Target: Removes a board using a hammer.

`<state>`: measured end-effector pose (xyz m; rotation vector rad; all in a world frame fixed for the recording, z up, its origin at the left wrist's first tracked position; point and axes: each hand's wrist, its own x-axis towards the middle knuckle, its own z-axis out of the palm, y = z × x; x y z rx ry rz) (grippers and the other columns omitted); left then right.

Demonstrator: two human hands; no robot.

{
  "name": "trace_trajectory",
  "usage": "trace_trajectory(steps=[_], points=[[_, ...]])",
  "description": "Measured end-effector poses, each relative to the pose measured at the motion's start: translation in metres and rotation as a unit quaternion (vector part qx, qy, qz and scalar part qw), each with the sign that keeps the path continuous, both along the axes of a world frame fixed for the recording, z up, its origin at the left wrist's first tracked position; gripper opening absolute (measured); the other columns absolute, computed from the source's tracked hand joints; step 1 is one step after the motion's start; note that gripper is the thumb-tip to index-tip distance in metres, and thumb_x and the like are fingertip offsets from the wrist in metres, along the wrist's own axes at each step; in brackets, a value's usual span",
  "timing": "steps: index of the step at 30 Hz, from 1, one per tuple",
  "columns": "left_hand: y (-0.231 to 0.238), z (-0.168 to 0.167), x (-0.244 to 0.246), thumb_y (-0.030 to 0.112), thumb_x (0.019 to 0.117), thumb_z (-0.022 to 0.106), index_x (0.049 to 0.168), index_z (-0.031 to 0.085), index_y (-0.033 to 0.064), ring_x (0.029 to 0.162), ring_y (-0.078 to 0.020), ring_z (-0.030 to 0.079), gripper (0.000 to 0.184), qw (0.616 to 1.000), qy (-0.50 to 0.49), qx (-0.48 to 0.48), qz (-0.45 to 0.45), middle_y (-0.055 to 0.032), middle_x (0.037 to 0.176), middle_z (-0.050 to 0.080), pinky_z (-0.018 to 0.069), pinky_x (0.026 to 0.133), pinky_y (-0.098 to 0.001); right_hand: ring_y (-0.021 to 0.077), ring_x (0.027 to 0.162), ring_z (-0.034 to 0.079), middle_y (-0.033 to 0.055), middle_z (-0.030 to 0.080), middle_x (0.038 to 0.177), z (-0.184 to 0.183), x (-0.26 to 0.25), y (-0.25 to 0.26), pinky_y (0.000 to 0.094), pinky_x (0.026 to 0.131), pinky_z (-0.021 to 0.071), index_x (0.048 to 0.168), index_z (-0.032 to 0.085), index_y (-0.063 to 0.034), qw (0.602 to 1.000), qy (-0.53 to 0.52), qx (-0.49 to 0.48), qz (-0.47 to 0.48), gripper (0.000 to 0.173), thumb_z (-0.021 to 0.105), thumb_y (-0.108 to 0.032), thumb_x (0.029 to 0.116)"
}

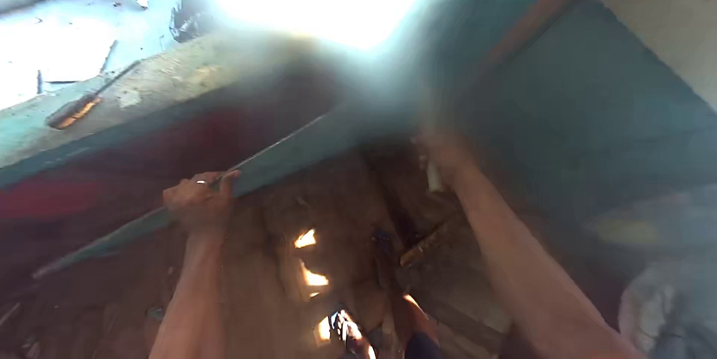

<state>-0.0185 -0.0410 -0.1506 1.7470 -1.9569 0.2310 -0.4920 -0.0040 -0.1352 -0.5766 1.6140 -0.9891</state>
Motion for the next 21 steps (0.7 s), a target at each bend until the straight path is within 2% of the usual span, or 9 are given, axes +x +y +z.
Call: trace_trajectory(steps=[4,6,8,10,13,16,18,19,21], points=[[-0.033,0.0,0.018,0.059,0.095,0.063,0.09,0.074,0.0008,0.083,-0.0395,0.068,0.059,0.999,-0.003,0.009,-0.031,-0.02,0.091,0.074,0.0437,0.091,-0.0606,0.0112,0.047,0.053,0.0011,0.052,0.062,-0.028,-0.002,-0.013,0.0271,0.046,0.052,0.102,0.056,-0.0067,0.999,-0.005,0.032,-0.005,0.013,0.064,-0.017,0.0992],[-0.037,0.0,0.02,0.061,0.0949,0.061,0.088,0.074,0.002,0.082,-0.0381,0.068,0.061,0.999,0.0,-0.005,-0.033,-0.0182,0.089,0.074,0.0439,0.091,-0.0596,0.0106,0.048,0.053,0.0005,0.053,0.062,-0.037,-0.011,-0.021,0.027,0.048,0.0522,0.104,0.058,-0.0062,0.998,0.047,0.042,0.013,0.024,0.069,-0.028,0.0992],[-0.037,0.001,0.018,0.061,0.0954,0.06,0.087,0.074,0.0001,0.082,-0.0394,0.068,0.063,0.999,0.0,-0.003,-0.036,-0.02,0.088,0.074,0.0431,0.092,-0.0601,0.0116,0.051,0.053,0.0029,0.057,0.066,-0.043,-0.028,-0.029,0.0306,0.051,0.0513,0.105,0.064,-0.0038,0.986,0.148,0.06,0.046,0.038,0.073,-0.039,0.0959],[-0.038,0.005,0.019,0.062,0.0959,0.057,0.088,0.073,-0.0019,0.084,-0.0428,0.068,0.066,0.999,-0.021,0.02,-0.033,-0.0228,0.089,0.073,0.0433,0.092,-0.0618,0.0175,0.057,0.053,0.0096,0.059,0.074,-0.044,-0.047,-0.039,0.0394,0.057,0.0501,0.107,0.065,0.0005,0.971,0.21,0.076,0.081,0.035,0.073,-0.032,0.0964],[-0.031,0.008,0.022,0.064,0.097,0.054,0.097,0.069,-0.006,0.091,-0.051,0.067,0.071,0.994,-0.049,0.097,-0.002,-0.0302,0.094,0.07,0.0423,0.093,-0.0697,0.0128,0.055,0.054,0.0064,0.06,0.073,-0.036,-0.055,-0.047,0.0337,0.055,0.0526,0.105,0.064,0.0004,0.971,0.204,0.059,0.107,0.028,0.073,-0.024,0.0947],[0.002,-0.013,0.018,0.066,0.099,0.051,0.105,0.066,-0.006,0.097,-0.0512,0.066,0.074,0.99,-0.04,0.127,0.034,-0.0314,0.1,0.068,0.0456,0.091,-0.0702,0.0134,0.057,0.055,0.005,0.06,0.074,-0.019,-0.055,-0.02,0.0346,0.056,0.0515,0.107,0.065,-0.0029,0.971,0.211,0.053,0.102,0.027,0.073,-0.025,0.0935],[0.055,-0.01,-0.001,0.056,0.1026,0.052,0.104,0.066,-0.0078,0.098,-0.0533,0.066,0.065,0.994,-0.055,0.089,0.024,-0.0334,0.1,0.069,0.0475,0.09,-0.0691,0.0143,0.054,0.055,0.0047,0.061,0.072,-0.005,-0.048,0.015,0.0352,0.053,0.0515,0.109,0.065,-0.0067,0.971,0.204,0.061,0.106,0.027,0.074,-0.026,0.0921],[0.085,-0.015,-0.01,0.05,0.1027,0.055,0.099,0.068,-0.0065,0.092,-0.0518,0.068,0.058,0.996,-0.072,0.048,0.0,-0.0312,0.094,0.07,0.05,0.086,-0.067,0.0166,0.054,0.056,0.0065,0.061,0.072,-0.001,-0.045,0.044,0.0375,0.052,0.0517,0.112,0.064,-0.0062,0.972,0.201,0.064,0.103,0.03,0.073,-0.027,0.0924],[0.132,-0.033,-0.014,0.047,0.1007,0.057,0.093,0.073,-0.0004,0.08,-0.0408,0.07,0.05,0.996,-0.086,-0.025,-0.03,-0.0216,0.084,0.072,0.0505,0.081,-0.0564,0.0183,0.054,0.059,0.0089,0.064,0.074,-0.02,-0.037,0.121,0.0388,0.051,0.0545,0.117,0.063,-0.0027,0.971,0.221,0.046,0.076,0.038,0.074,-0.029,0.0926]])
